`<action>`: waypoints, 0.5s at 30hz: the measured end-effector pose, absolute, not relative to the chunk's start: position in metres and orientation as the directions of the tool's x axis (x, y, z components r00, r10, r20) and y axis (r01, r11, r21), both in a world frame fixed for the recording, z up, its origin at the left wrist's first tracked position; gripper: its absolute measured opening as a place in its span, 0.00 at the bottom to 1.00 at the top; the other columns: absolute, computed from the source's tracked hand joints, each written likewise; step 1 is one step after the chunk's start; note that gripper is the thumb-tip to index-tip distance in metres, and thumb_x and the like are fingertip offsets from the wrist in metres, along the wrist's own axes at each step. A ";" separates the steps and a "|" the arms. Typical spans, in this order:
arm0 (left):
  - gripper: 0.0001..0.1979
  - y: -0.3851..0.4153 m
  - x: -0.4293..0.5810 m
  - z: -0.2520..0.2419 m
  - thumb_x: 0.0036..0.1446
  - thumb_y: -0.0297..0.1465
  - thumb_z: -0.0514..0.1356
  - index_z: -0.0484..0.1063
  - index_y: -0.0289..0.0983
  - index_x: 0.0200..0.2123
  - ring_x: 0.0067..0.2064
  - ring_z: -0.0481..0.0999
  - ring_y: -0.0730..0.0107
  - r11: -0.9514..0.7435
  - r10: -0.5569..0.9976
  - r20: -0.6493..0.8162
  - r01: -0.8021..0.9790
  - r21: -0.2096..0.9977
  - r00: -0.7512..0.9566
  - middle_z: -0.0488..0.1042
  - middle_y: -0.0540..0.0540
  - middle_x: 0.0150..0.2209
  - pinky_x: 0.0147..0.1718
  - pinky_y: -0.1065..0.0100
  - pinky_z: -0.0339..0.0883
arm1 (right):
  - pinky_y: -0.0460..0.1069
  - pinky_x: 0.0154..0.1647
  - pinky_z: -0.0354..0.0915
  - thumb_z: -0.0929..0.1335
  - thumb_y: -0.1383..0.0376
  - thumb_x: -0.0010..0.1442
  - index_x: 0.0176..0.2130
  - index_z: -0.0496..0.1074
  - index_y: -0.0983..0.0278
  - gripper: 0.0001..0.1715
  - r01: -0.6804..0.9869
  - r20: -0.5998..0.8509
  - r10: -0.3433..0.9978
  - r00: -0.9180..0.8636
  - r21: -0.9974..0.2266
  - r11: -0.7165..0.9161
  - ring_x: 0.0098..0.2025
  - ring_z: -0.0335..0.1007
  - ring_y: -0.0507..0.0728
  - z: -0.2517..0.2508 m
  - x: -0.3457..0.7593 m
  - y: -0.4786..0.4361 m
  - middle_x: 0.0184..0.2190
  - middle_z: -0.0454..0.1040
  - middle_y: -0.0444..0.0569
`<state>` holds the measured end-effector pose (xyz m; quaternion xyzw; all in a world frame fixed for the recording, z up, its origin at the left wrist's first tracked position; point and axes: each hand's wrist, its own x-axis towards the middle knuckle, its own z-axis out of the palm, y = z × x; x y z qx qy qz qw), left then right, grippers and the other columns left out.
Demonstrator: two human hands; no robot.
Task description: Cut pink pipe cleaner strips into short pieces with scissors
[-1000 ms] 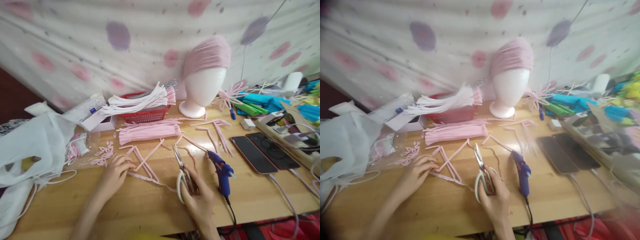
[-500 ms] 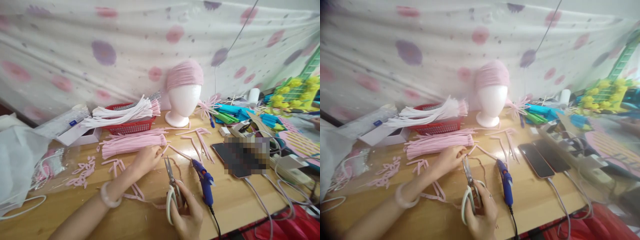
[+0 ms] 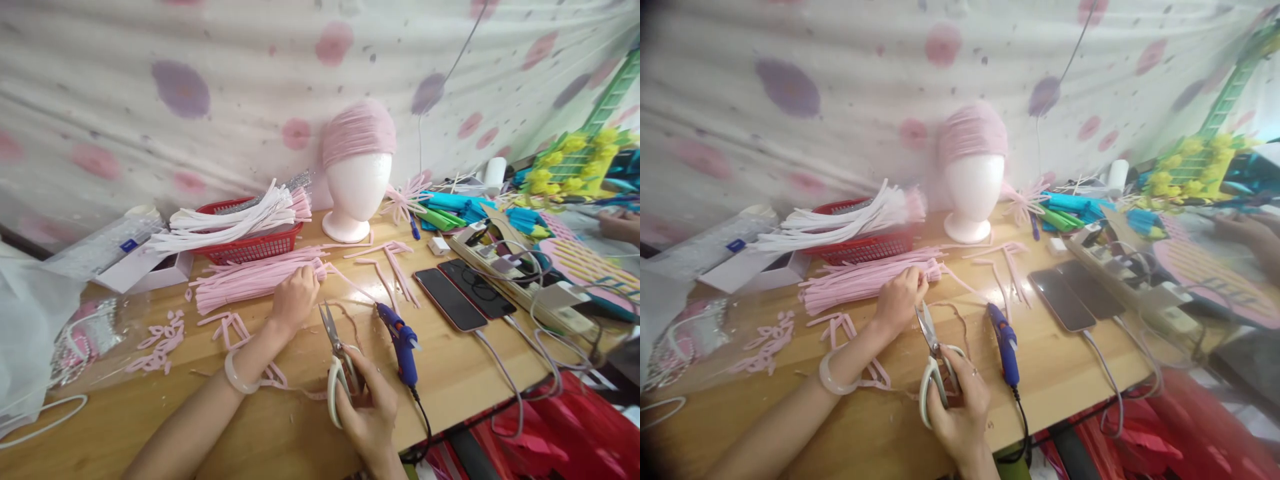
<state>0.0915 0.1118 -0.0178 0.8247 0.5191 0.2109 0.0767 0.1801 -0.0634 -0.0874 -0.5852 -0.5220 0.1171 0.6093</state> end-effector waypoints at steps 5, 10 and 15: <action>0.03 0.128 0.078 -0.007 0.59 0.28 0.56 0.70 0.37 0.35 0.35 0.80 0.68 -0.456 0.861 0.461 0.725 0.516 0.214 0.80 0.45 0.33 0.37 0.69 0.71 | 0.50 0.43 0.75 0.69 0.72 0.56 0.52 0.72 0.63 0.24 0.477 0.498 0.755 0.426 -0.833 0.280 0.43 0.79 0.59 -0.081 0.179 -0.064 0.44 0.79 0.55; 0.05 0.137 0.037 0.024 0.54 0.31 0.59 0.72 0.36 0.33 0.33 0.80 0.68 -0.440 0.820 0.569 0.565 0.698 -0.066 0.81 0.45 0.34 0.36 0.68 0.74 | 0.51 0.41 0.76 0.68 0.71 0.57 0.51 0.71 0.65 0.20 0.496 0.523 0.728 0.444 -0.820 0.286 0.42 0.79 0.60 -0.081 0.176 -0.063 0.43 0.79 0.57; 0.05 0.109 -0.035 0.045 0.43 0.29 0.64 0.69 0.39 0.22 0.34 0.81 0.64 -0.209 0.948 0.269 0.306 0.929 -0.167 0.82 0.47 0.33 0.34 0.67 0.77 | 0.49 0.40 0.75 0.68 0.69 0.59 0.53 0.69 0.64 0.22 0.589 0.523 0.724 0.450 -0.783 0.199 0.42 0.78 0.59 -0.075 0.185 -0.064 0.45 0.77 0.56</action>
